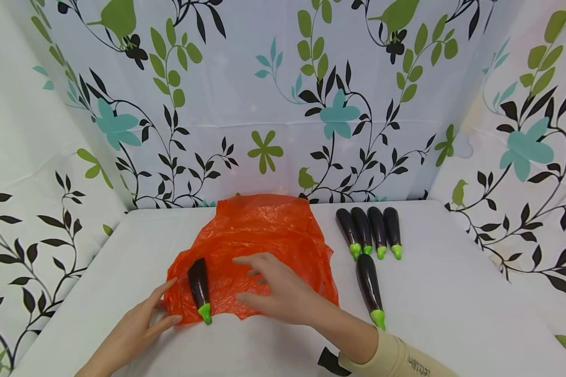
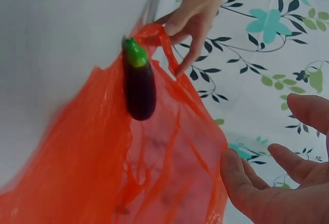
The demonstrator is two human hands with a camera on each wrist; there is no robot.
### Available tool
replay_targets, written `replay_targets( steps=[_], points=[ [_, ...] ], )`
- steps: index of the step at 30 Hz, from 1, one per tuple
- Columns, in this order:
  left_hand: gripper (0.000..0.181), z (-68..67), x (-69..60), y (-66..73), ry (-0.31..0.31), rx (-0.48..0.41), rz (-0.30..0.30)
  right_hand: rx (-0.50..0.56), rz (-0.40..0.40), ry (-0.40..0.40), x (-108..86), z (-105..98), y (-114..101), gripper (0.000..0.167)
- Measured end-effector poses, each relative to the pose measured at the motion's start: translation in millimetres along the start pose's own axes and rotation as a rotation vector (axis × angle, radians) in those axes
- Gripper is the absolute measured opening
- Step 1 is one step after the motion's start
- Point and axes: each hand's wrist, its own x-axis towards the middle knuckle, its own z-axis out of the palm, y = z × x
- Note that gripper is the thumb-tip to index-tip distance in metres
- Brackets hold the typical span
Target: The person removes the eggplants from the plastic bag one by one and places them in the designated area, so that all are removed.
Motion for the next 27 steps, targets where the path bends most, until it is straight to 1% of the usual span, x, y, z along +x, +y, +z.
replay_targets(
  steps=[8, 13, 20, 27],
  points=[
    [0.080, 0.3, 0.5, 0.2, -0.002, -0.005, -0.008, -0.041, 0.071, -0.056, 20.3, 22, 2, 0.052],
    [0.080, 0.5, 0.1, 0.7, 0.001, -0.007, -0.012, -0.056, 0.098, -0.085, 32.2, 34, 7, 0.053],
    [0.081, -0.2, 0.0, 1.4, -0.003, 0.001, -0.020, -0.090, 0.114, -0.094, 44.1, 48, 10, 0.053],
    [0.081, 0.0, -0.9, 1.2, 0.002, 0.001, -0.019, -0.127, 0.140, -0.106, 53.0, 57, 14, 0.054]
  ],
)
